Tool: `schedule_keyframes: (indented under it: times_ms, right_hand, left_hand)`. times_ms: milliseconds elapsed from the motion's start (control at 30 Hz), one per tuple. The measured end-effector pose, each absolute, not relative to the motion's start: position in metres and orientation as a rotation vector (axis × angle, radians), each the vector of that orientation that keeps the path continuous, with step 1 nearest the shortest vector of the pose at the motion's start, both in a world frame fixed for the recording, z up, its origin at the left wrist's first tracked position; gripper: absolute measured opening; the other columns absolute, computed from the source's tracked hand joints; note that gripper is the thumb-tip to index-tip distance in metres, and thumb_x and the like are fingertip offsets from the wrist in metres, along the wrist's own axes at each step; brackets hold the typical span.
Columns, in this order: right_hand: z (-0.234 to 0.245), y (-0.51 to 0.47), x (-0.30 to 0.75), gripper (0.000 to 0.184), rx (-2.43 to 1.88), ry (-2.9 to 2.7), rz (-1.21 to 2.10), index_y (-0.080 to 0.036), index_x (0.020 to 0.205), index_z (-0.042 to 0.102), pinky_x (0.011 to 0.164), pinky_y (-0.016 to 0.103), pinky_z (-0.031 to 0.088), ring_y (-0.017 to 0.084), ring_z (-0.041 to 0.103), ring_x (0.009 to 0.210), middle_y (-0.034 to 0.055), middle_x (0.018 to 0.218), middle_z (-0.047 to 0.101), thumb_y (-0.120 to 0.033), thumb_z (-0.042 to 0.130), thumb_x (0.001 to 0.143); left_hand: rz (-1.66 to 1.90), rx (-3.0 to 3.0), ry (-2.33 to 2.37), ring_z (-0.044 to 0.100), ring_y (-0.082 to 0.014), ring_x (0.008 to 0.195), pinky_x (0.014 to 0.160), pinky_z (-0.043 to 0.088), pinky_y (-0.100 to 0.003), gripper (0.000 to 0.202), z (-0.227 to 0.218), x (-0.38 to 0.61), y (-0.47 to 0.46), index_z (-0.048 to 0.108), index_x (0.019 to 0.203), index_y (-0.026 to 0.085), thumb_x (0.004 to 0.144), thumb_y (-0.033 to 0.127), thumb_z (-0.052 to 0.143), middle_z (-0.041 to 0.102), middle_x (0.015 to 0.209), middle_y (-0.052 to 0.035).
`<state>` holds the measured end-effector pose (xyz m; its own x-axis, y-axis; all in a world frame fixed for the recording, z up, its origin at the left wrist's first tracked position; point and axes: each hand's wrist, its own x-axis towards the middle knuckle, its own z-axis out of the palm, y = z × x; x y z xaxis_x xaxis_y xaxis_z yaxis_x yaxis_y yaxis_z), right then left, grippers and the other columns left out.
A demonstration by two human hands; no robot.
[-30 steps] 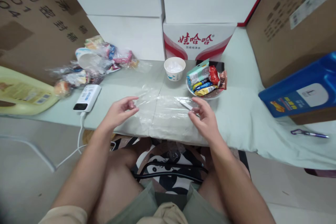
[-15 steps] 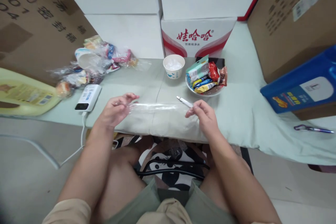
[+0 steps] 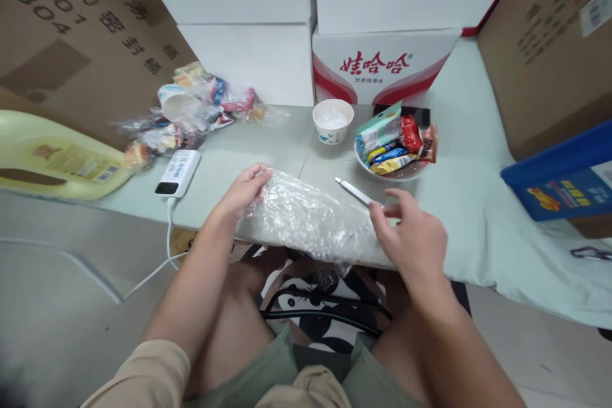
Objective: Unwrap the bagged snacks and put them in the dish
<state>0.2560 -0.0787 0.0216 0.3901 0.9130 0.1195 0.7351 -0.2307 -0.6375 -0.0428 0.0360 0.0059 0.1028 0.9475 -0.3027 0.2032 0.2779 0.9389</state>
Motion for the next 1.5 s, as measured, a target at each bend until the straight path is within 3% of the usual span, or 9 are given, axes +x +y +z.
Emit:
schedule_keyframes:
  times_ms: [100,200,367,633,833,967,1133,1367,1500]
  right_hand:
    - [0.017,-0.066,0.241,0.030,-1.592,-1.544,0.545,-0.023,0.101,0.067,0.087,0.043,0.054,0.024,0.069,0.089,0.0076,0.097,0.074,-0.046,0.065,0.082]
    - [-0.002,-0.042,0.214,0.047,-1.212,-1.601,1.255,-0.023,0.113,0.064,0.086,0.039,0.057,0.023,0.069,0.099,0.0094,0.111,0.073,-0.047,0.074,0.074]
    - [-0.019,-0.033,0.188,0.031,-1.044,-1.445,2.000,-0.019,0.078,0.066,0.049,0.024,0.046,0.011,0.055,0.050,-0.0014,0.060,0.064,-0.048,0.075,0.074]
    - [-0.018,-0.039,0.201,0.041,-1.221,-1.062,1.645,-0.021,0.075,0.059,0.042,0.024,0.039,0.011,0.048,0.039,-0.0048,0.048,0.059,-0.057,0.077,0.066]
    - [-0.028,-0.037,0.203,0.044,-1.381,-0.940,1.436,-0.020,0.078,0.061,0.043,0.024,0.040,0.012,0.053,0.042,-0.0037,0.052,0.060,-0.058,0.078,0.063]
    - [-0.027,-0.040,0.205,0.046,-1.371,-0.944,1.512,-0.020,0.091,0.064,0.042,0.023,0.040,0.012,0.058,0.043,0.0000,0.066,0.071,-0.054,0.077,0.063]
    - [-0.027,-0.037,0.206,0.046,-1.396,-0.919,1.468,-0.020,0.096,0.063,0.043,0.024,0.041,0.012,0.058,0.043,0.0020,0.072,0.074,-0.054,0.073,0.066]
    - [-0.023,-0.053,0.219,0.077,-1.283,-1.001,1.203,-0.027,0.145,0.033,0.067,0.033,0.056,0.019,0.072,0.073,-0.0012,0.077,0.073,-0.043,0.071,0.080]
    - [-0.026,-0.059,0.226,0.052,-1.183,-1.299,1.118,-0.028,0.132,0.051,0.079,0.037,0.057,0.020,0.071,0.085,0.0013,0.085,0.072,-0.037,0.067,0.083]
  left_hand:
    - [0.643,1.129,1.230,0.036,-0.0062,0.039,0.039,0.022,-0.018,0.028,0.007,-0.035,0.032,0.054,0.085,0.021,0.079,0.041,0.073,0.040,0.050,0.0092]
    - [0.539,1.120,1.082,0.035,-0.0064,0.038,0.037,0.020,-0.019,0.035,0.006,-0.028,0.029,0.056,0.088,0.021,0.074,0.044,0.078,0.039,0.051,0.0096]
    - [0.505,1.098,0.958,0.040,-0.0086,0.038,0.037,0.020,-0.021,0.042,0.002,-0.028,0.034,0.060,0.091,0.022,0.070,0.053,0.080,0.045,0.049,0.0071]
    - [0.560,0.831,0.847,0.071,-0.0224,0.067,0.056,0.050,-0.030,0.073,-0.015,-0.020,0.039,0.052,0.131,0.028,0.074,0.068,0.071,0.075,0.088,-0.0099]
    - [0.661,0.966,0.894,0.071,-0.0145,0.070,0.063,0.050,-0.023,0.122,-0.003,-0.012,0.033,0.017,0.156,0.035,0.058,0.018,0.089,0.074,0.102,-0.0059]
    - [0.905,0.784,0.801,0.073,-0.0172,0.086,0.067,0.052,-0.024,0.106,-0.006,-0.009,0.034,0.028,0.151,0.038,0.063,0.027,0.086,0.072,0.114,-0.0064]
    - [0.647,0.686,0.855,0.073,-0.0255,0.099,0.081,0.057,-0.033,0.060,-0.018,0.000,0.024,0.061,0.117,0.016,0.068,0.043,0.084,0.074,0.112,-0.0165]
    - [0.906,1.091,1.096,0.071,-0.0180,0.074,0.074,0.054,-0.031,0.094,-0.006,-0.002,0.004,0.031,0.151,0.028,0.073,0.028,0.082,0.074,0.083,-0.0028]
    - [0.841,1.375,0.999,0.068,-0.0177,0.083,0.078,0.053,-0.030,0.075,-0.002,-0.012,-0.001,0.055,0.136,0.023,0.067,0.029,0.084,0.072,0.095,-0.0059]
